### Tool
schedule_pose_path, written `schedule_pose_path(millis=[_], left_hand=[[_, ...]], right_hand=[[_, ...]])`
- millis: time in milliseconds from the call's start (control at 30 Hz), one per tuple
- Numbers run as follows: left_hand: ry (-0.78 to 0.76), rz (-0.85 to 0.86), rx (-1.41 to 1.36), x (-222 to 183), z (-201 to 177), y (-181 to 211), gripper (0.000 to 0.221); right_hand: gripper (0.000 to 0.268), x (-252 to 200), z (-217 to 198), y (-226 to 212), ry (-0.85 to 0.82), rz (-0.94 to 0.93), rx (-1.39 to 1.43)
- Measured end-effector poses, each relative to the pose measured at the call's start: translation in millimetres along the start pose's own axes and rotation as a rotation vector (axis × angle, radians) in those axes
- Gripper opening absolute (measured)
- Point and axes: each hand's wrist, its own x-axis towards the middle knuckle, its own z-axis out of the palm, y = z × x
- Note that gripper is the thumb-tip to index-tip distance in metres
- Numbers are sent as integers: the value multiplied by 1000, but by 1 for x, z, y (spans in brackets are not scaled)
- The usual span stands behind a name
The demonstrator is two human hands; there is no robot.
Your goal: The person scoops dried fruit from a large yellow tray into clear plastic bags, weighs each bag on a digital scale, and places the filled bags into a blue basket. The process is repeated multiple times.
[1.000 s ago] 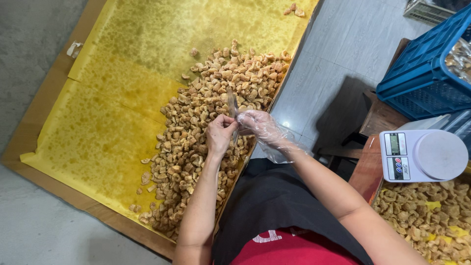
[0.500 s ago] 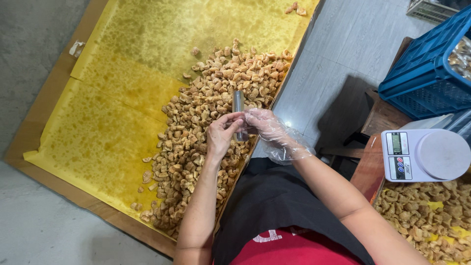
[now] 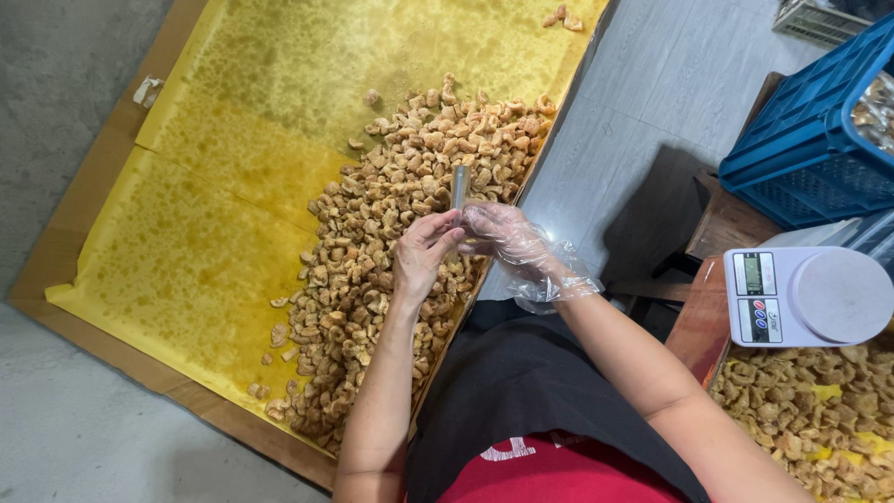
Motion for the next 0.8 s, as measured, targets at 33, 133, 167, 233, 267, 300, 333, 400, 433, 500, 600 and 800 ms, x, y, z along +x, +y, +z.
schedule_pose_path(millis=[33,133,167,233,267,300,333,400,433,500,600,800], left_hand=[[10,46,36,0,1,-2,37],[7,18,46,1,3,-7,37],[4,35,17,1,3,-9,37],[-2,69,-41,1,4,-11,38],[-5,62,-38,1,4,-12,38],[-8,55,-36,1,4,-12,38],[-11,48,-33,0,4,-12,39],[-14,-3,-41,0,5,-11,39],[-16,-27,-45,0,6,-10,39],[-20,-9,-43,0,6,-9,40],[-37,27,-103,-2,6,-8,40],[-54,30,-165,-2,6,-10,40]], right_hand=[[53,0,0,0,13,6,-9],[54,3,-1,0,42,25,-36],[54,4,-2,1,43,32,-46],[55,3,-2,1,39,34,-52],[55,2,-2,1,34,29,-47],[55,2,-2,1,30,24,-43],[55,1,-3,1,23,24,-49],[55,-1,-3,0,12,25,-60],[55,0,-4,0,25,31,-71],[55,0,-4,0,50,43,-93],[54,-1,-5,2,43,42,-89],[47,-1,-7,3,19,28,-96]])
